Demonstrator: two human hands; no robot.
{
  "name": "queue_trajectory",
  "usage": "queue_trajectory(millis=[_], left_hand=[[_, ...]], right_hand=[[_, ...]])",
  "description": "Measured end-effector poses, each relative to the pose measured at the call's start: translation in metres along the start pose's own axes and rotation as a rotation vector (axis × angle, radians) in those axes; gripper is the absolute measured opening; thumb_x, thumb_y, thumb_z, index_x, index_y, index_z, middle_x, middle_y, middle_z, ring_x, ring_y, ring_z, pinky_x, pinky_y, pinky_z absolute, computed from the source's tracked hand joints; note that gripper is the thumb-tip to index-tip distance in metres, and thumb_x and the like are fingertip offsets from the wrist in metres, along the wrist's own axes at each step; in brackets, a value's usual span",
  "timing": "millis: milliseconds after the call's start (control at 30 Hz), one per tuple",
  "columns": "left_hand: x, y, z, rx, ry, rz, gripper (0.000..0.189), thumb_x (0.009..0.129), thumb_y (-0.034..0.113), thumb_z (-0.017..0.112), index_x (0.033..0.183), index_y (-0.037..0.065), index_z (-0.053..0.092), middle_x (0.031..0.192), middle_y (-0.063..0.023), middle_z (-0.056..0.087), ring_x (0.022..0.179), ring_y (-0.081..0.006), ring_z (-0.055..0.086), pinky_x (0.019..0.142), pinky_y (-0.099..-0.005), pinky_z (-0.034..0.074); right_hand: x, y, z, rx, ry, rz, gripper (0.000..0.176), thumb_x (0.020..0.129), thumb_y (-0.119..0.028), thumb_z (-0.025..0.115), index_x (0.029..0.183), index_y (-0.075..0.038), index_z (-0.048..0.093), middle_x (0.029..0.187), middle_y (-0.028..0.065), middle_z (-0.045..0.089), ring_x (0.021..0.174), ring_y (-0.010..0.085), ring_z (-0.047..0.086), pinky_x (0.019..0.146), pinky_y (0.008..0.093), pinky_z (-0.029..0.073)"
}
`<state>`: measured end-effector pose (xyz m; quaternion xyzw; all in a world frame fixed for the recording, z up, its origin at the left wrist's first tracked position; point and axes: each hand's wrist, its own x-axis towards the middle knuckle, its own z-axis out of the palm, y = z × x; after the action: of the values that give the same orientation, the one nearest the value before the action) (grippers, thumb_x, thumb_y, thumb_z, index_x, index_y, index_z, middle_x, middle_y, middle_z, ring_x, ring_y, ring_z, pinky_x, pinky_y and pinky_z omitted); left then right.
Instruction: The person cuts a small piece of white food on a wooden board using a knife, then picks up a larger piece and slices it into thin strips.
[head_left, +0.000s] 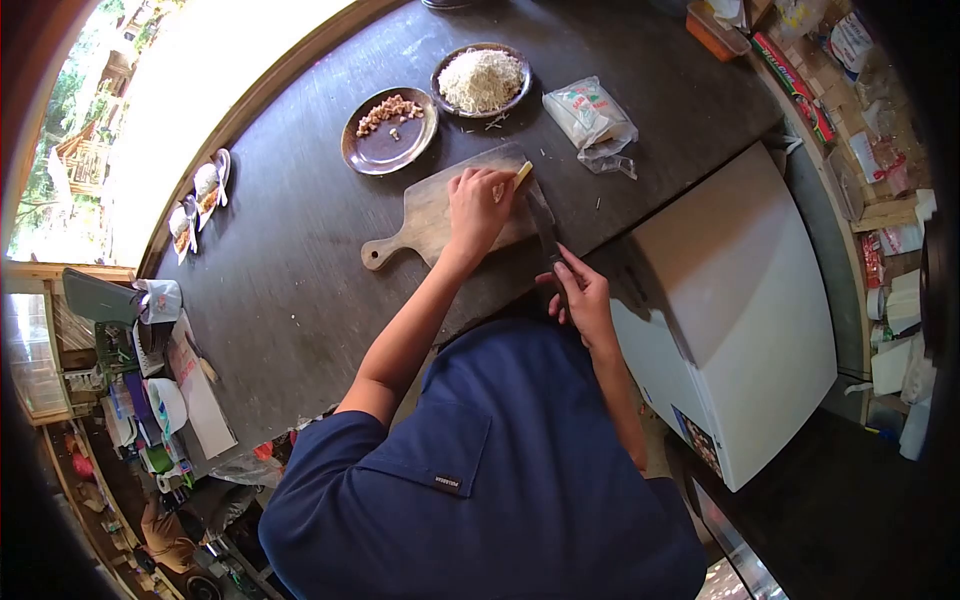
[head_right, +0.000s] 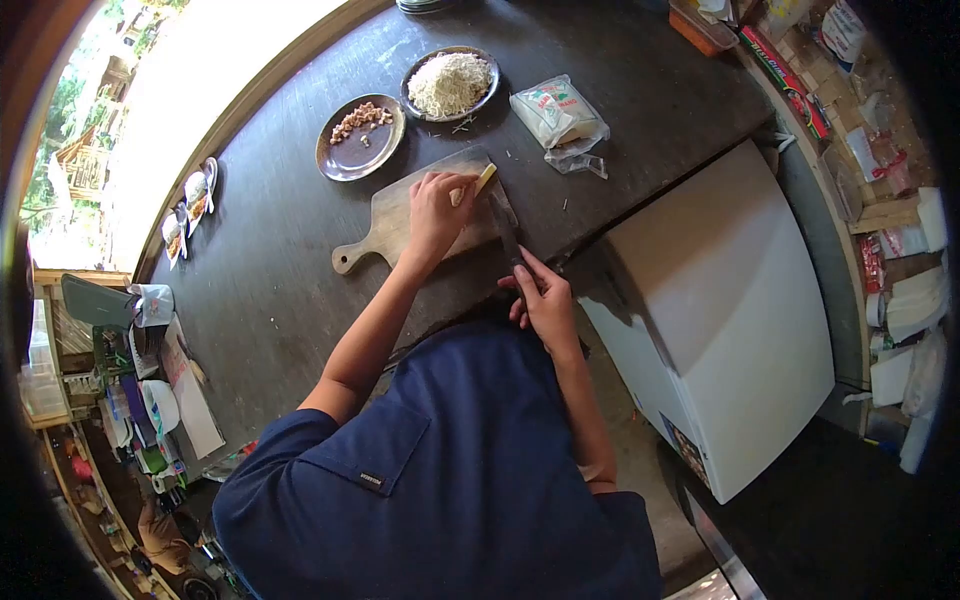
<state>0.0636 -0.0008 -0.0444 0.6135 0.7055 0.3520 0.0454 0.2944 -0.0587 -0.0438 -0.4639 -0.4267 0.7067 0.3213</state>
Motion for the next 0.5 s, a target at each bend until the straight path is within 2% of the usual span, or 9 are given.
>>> queue_trajectory(millis=[167, 233, 367, 500], left_hand=[[0.0, -0.001, -0.008, -0.002, -0.056, 0.016, 0.017, 0.095, 0.024, 0.077, 0.106, 0.013, 0.084, 0.107, -0.0033, 0.079, 0.11, -0.0273, 0.068, 0.101, -0.0433, 0.043], [-0.001, 0.001, -0.013, 0.0, -0.122, 0.057, 0.018, 0.091, 0.026, 0.081, 0.104, 0.014, 0.085, 0.105, -0.0024, 0.079, 0.111, -0.026, 0.067, 0.102, -0.0438, 0.042], [-0.003, 0.007, -0.008, 0.021, -0.125, 0.04, 0.02, 0.087, 0.025, 0.082, 0.104, 0.014, 0.084, 0.104, 0.0, 0.078, 0.111, -0.0243, 0.066, 0.104, -0.0456, 0.04], [-0.005, 0.013, -0.005, 0.044, -0.106, 0.012, 0.031, 0.084, 0.025, 0.083, 0.113, 0.013, 0.081, 0.102, 0.0004, 0.077, 0.111, -0.0242, 0.065, 0.103, -0.0461, 0.04]], right_hand=[[0.004, -0.001, 0.004, 0.019, -0.001, 0.0, 0.05, 0.111, -0.024, 0.062, 0.156, -0.004, 0.055, 0.099, 0.0132, 0.079, 0.052, 0.0085, 0.061, 0.043, 0.0219, 0.045], [0.007, -0.001, 0.003, 0.023, 0.042, -0.026, 0.05, 0.111, -0.024, 0.062, 0.156, -0.004, 0.055, 0.099, 0.0132, 0.079, 0.052, 0.0082, 0.061, 0.044, 0.0221, 0.045], [0.012, -0.008, 0.005, 0.021, 0.078, 0.005, 0.049, 0.111, -0.024, 0.062, 0.155, -0.004, 0.056, 0.098, 0.0126, 0.079, 0.052, 0.0081, 0.06, 0.044, 0.0222, 0.045], [0.012, -0.013, 0.008, 0.002, 0.089, 0.024, 0.049, 0.111, -0.025, 0.062, 0.155, -0.004, 0.056, 0.098, 0.0122, 0.079, 0.052, 0.0081, 0.06, 0.044, 0.0223, 0.044]])
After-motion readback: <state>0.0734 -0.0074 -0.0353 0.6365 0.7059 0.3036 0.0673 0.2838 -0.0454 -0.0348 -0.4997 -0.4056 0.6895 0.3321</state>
